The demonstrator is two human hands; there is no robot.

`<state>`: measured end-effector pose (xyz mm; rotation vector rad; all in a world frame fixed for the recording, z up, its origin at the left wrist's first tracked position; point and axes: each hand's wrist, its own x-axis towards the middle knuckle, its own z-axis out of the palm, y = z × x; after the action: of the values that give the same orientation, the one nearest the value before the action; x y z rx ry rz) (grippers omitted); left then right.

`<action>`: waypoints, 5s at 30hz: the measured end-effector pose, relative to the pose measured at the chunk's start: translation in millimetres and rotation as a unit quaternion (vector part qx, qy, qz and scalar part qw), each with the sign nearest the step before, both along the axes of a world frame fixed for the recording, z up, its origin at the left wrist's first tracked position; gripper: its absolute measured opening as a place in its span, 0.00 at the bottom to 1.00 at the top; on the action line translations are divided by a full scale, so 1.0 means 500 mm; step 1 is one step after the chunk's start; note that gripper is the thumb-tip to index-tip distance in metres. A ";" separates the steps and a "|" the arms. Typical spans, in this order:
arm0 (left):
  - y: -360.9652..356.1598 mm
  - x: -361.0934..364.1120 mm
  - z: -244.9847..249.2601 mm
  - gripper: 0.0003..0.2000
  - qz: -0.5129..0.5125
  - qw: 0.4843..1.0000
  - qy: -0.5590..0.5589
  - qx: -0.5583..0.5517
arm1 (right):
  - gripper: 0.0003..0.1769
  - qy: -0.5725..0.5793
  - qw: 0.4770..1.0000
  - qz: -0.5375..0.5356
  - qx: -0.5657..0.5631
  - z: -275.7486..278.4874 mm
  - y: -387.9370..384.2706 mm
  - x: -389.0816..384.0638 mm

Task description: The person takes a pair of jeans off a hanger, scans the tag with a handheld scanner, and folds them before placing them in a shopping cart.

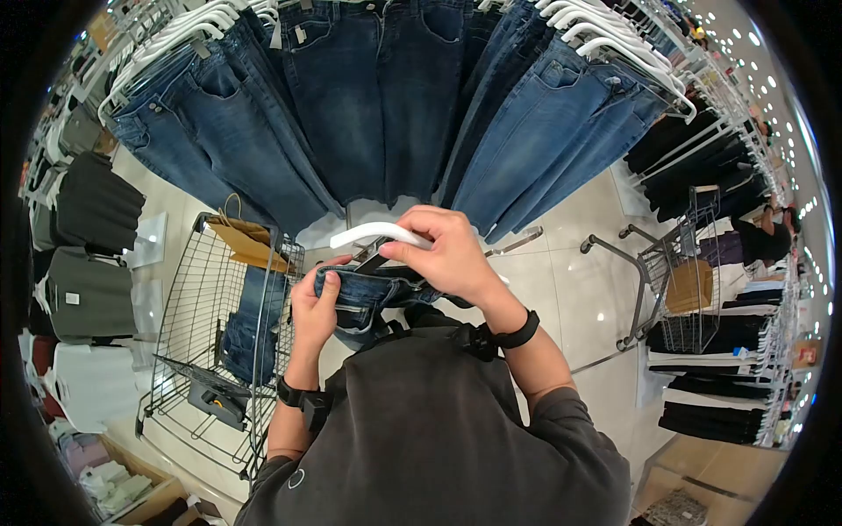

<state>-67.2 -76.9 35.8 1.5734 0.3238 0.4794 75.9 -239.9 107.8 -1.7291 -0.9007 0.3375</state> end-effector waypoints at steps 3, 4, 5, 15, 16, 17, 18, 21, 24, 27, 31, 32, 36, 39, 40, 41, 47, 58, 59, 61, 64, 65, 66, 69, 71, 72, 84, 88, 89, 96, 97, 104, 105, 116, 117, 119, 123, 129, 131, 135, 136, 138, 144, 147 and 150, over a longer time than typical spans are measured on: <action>0.015 -0.008 -0.018 0.12 -0.003 1.000 0.002 -0.003 | 0.10 -0.013 1.000 0.008 0.012 0.005 -0.003 0.021; 0.019 -0.009 -0.025 0.12 -0.008 0.999 -0.002 -0.031 | 0.11 -0.008 1.000 0.006 0.025 0.003 -0.003 0.026; 0.023 -0.010 -0.033 0.11 -0.014 0.998 -0.006 -0.059 | 0.11 -0.004 0.999 0.004 0.038 0.001 -0.003 0.029; -0.057 0.039 -0.044 0.16 -0.037 0.999 0.000 -0.002 | 0.15 -0.120 0.985 0.098 0.080 0.043 0.071 -0.022; -0.065 0.047 -0.044 0.14 -0.015 0.999 -0.020 0.022 | 0.16 -0.129 0.981 0.115 0.086 0.038 0.081 -0.027; -0.074 0.054 -0.044 0.13 0.007 0.998 -0.039 0.047 | 0.17 -0.137 0.977 0.133 0.093 0.032 0.089 -0.031; -0.075 0.059 -0.048 0.13 0.024 0.996 -0.044 0.067 | 0.18 -0.144 0.976 0.146 0.080 0.031 0.094 -0.037; -0.070 0.065 -0.065 0.13 0.046 0.996 -0.031 0.072 | 0.19 -0.159 0.969 0.185 0.047 0.030 0.104 -0.047; -0.052 0.057 -0.078 0.13 0.048 0.998 0.018 0.038 | 0.23 -0.138 0.969 0.200 0.039 0.028 0.113 -0.054; -0.026 0.043 -0.067 0.13 0.043 0.999 0.024 0.016 | 0.26 -0.292 0.946 0.085 0.113 0.041 0.117 -0.064; 0.010 0.021 -0.022 0.15 0.025 0.997 -0.066 0.017 | 0.26 -0.337 0.932 0.063 0.116 -0.048 0.034 -0.031; 0.021 0.015 -0.012 0.16 0.016 0.999 -0.031 0.025 | 0.22 -0.339 0.931 0.062 0.121 -0.080 0.006 -0.013; -0.015 0.019 0.023 0.21 -0.007 0.997 0.025 0.076 | 0.13 -0.257 0.951 -0.066 0.157 -0.121 -0.017 -0.040; 0.011 0.026 -0.012 0.20 -0.027 0.997 -0.029 0.071 | 0.13 -0.286 0.932 -0.138 0.177 -0.128 -0.046 -0.032; 0.008 0.033 -0.018 0.21 -0.016 0.997 -0.049 0.059 | 0.12 -0.311 0.926 -0.138 0.164 -0.127 -0.060 -0.030; 0.008 0.035 -0.016 0.21 -0.014 0.997 -0.044 0.065 | 0.12 -0.324 0.930 -0.114 0.133 -0.131 -0.078 -0.029; 0.044 0.027 -0.006 0.20 0.026 0.998 -0.041 0.033 | 0.18 -0.212 0.973 -0.073 -0.061 -0.197 -0.155 0.007; 0.067 0.008 -0.017 0.15 0.059 0.993 -0.086 -0.050 | 0.17 -0.070 0.996 0.001 -0.059 -0.250 -0.047 0.001; 0.072 0.004 -0.017 0.15 0.069 0.993 -0.070 -0.059 | 0.18 -0.077 0.995 0.003 -0.057 -0.245 -0.043 -0.001; 0.072 0.002 -0.005 0.16 0.086 0.992 -0.039 -0.080 | 0.19 -0.092 0.994 0.005 -0.055 -0.228 -0.041 0.000; 0.076 0.001 0.011 0.16 0.089 0.994 -0.037 -0.052 | 0.13 -0.129 0.991 -0.004 -0.018 -0.222 -0.041 0.008; 0.074 0.005 0.015 0.17 0.093 0.992 -0.045 -0.068 | 0.12 -0.156 0.988 -0.010 -0.005 -0.222 -0.044 0.013; 0.080 0.005 0.007 0.18 0.075 0.993 -0.037 -0.089 | 0.11 -0.176 0.984 -0.009 -0.005 -0.212 -0.047 0.015; 0.084 0.009 -0.004 0.18 0.076 0.995 -0.017 -0.063 | 0.10 -0.185 0.983 0.001 -0.022 -0.207 -0.062 0.025; 0.084 0.015 -0.010 0.19 0.085 0.995 -0.021 -0.042 | 0.09 -0.176 0.984 -0.001 -0.040 -0.193 -0.079 0.033; 0.084 0.014 -0.011 0.19 0.087 0.995 -0.016 -0.040 | 0.09 -0.171 0.984 -0.007 -0.044 -0.188 -0.091 0.038; 0.099 0.022 -0.022 0.18 0.089 0.995 0.037 0.026 | 0.14 -0.012 0.960 -0.254 0.117 -0.050 -0.342 0.114; 0.105 0.036 -0.043 0.18 0.088 0.995 0.022 0.051 | 0.22 -0.138 0.903 -0.387 0.124 0.008 -0.454 0.138; 0.106 0.038 -0.047 0.18 0.086 0.995 0.016 0.053 | 0.20 -0.151 0.887 -0.411 0.146 0.006 -0.486 0.151; 0.125 0.036 -0.044 0.19 0.072 0.993 0.078 0.053 | 0.16 0.003 0.854 -0.383 0.352 -0.027 -0.654 0.244; 0.132 0.039 -0.047 0.19 0.070 0.992 0.085 0.059 | 0.15 0.022 0.847 -0.367 0.384 -0.045 -0.679 0.268; 0.136 0.073 -0.036 0.18 0.104 0.994 0.030 0.023 | 0.11 0.140 0.778 -0.346 0.506 -0.061 -0.767 0.418; 0.138 0.078 -0.039 0.19 0.108 0.994 0.029 0.021 | 0.13 0.156 0.767 -0.341 0.520 -0.057 -0.768 0.441; 0.124 0.175 -0.030 0.20 0.139 0.988 0.058 0.024 | 0.19 0.158 0.818 -0.329 0.444 -0.079 -0.752 0.698; 0.126 0.187 -0.033 0.20 0.137 0.988 0.058 0.033 | 0.18 0.159 0.820 -0.314 0.450 -0.081 -0.747 0.723; 0.132 0.210 -0.046 0.20 0.138 0.988 0.062 0.024 | 0.16 0.167 0.808 -0.315 0.469 -0.081 -0.741 0.777; 0.119 0.257 -0.047 0.22 0.151 0.986 0.062 0.046 | 0.13 0.176 0.803 -0.294 0.488 -0.071 -0.725 0.859; 0.102 0.306 -0.043 0.21 0.165 0.983 0.079 0.029 | 0.17 0.134 0.795 -0.283 0.520 -0.021 -0.700 0.953; 0.094 0.320 -0.038 0.21 0.166 0.982 0.081 0.034 | 0.17 0.121 0.808 -0.272 0.509 0.002 -0.693 0.958; 0.083 0.347 -0.032 0.21 0.168 0.981 0.078 0.052 | 0.15 0.115 0.820 -0.283 0.483 0.009 -0.703 0.964; 0.083 0.352 -0.032 0.21 0.167 0.981 0.080 0.058 | 0.15 0.109 0.823 -0.278 0.483 0.006 -0.707 0.964; 0.086 0.363 -0.031 0.21 0.164 0.981 0.084 0.067 | 0.15 0.111 0.820 -0.278 0.487 0.003 -0.715 0.965; 0.077 0.390 -0.017 0.21 0.157 0.981 0.077 0.081 | 0.19 0.104 0.834 -0.310 0.445 0.032 -0.728 0.962; 0.086 0.392 -0.035 0.21 0.151 0.983 0.068 0.076 | 0.24 0.077 0.846 -0.345 0.399 0.049 -0.723 0.949; 0.078 0.392 -0.031 0.21 0.151 0.983 0.075 0.072 | 0.29 0.035 0.848 -0.372 0.375 0.062 -0.717 0.933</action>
<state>128.6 -38.0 20.1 1.7138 0.6612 0.6304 542.3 -598.4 139.0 -1.1769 -0.1820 -0.4293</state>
